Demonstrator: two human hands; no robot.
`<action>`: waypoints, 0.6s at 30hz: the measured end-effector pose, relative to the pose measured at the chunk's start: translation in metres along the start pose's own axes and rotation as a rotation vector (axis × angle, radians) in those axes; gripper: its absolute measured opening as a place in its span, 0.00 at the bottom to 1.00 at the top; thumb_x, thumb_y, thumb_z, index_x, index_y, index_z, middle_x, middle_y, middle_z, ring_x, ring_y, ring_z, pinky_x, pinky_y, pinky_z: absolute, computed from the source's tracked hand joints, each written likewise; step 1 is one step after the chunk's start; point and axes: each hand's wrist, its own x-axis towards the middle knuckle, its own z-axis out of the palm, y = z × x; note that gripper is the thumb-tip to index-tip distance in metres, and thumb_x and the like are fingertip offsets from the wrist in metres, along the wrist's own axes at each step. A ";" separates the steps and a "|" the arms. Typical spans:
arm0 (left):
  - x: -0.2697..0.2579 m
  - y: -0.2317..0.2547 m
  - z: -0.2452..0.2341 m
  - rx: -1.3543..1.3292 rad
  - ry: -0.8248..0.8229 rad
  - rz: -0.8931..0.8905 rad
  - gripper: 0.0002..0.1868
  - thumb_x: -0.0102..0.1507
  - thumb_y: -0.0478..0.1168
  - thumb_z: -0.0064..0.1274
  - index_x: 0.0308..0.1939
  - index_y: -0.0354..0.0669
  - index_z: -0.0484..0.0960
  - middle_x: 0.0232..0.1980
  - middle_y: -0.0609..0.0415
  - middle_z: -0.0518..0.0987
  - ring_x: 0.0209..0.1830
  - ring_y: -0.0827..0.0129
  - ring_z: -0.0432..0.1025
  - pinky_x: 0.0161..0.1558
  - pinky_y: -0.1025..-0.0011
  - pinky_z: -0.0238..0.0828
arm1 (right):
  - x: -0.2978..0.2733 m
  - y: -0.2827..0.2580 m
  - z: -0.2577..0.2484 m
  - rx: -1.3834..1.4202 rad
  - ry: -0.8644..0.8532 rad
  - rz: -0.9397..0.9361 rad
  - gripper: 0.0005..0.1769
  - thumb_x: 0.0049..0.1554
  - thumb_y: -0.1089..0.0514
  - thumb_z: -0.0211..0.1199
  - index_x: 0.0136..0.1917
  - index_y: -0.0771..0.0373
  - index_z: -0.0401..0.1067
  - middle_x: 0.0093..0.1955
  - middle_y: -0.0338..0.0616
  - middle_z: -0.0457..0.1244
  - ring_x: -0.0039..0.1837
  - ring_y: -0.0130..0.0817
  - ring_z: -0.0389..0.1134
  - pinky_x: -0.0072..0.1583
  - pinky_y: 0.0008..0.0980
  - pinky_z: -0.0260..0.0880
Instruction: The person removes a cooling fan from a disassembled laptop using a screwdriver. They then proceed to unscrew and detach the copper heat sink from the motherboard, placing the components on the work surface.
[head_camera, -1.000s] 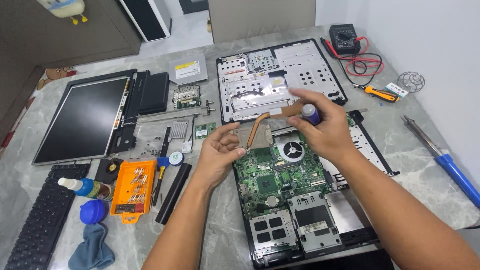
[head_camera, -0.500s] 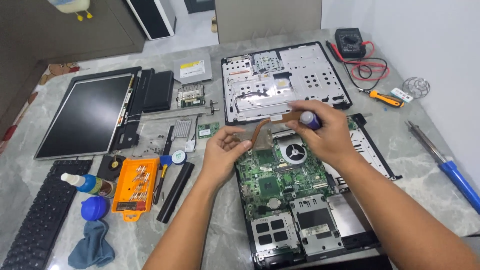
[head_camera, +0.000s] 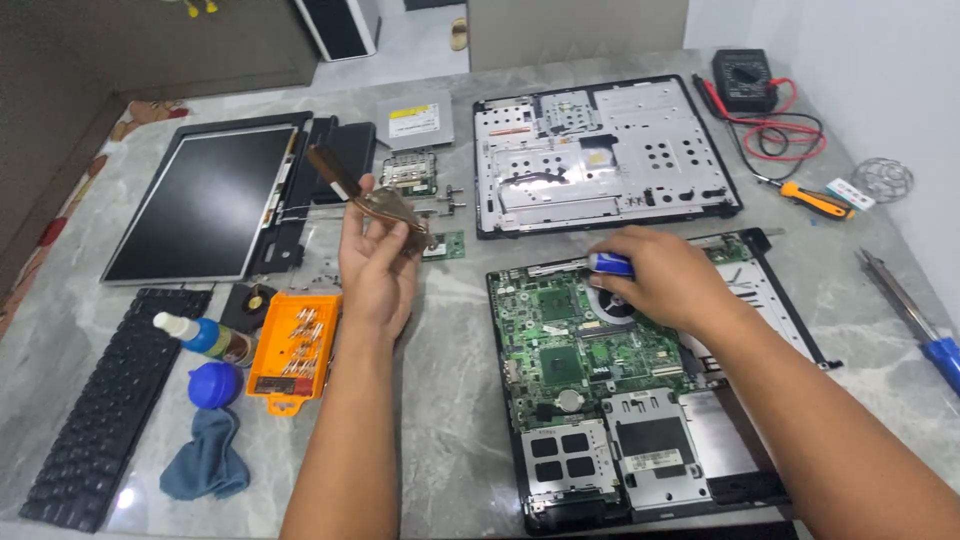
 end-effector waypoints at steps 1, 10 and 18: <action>0.001 0.003 -0.001 0.012 0.014 0.009 0.29 0.62 0.26 0.47 0.65 0.46 0.61 0.51 0.55 0.75 0.47 0.72 0.73 0.52 0.73 0.76 | 0.000 0.000 0.001 -0.012 -0.002 0.009 0.20 0.50 0.59 0.64 0.56 0.64 0.73 0.56 0.58 0.66 0.58 0.59 0.67 0.57 0.51 0.67; 0.006 0.007 -0.009 0.441 0.187 -0.066 0.20 0.58 0.33 0.57 0.52 0.48 0.69 0.38 0.56 0.78 0.33 0.74 0.74 0.33 0.77 0.71 | 0.013 0.026 0.023 -0.102 0.015 0.047 0.19 0.51 0.50 0.62 0.56 0.56 0.73 0.57 0.43 0.66 0.58 0.47 0.67 0.55 0.44 0.68; -0.023 0.006 0.053 0.475 0.067 -0.478 0.24 0.51 0.31 0.59 0.49 0.39 0.69 0.47 0.44 0.74 0.37 0.59 0.75 0.30 0.66 0.76 | 0.004 0.022 0.033 0.020 0.418 -0.524 0.32 0.47 0.49 0.68 0.63 0.63 0.69 0.61 0.49 0.62 0.61 0.41 0.64 0.58 0.40 0.70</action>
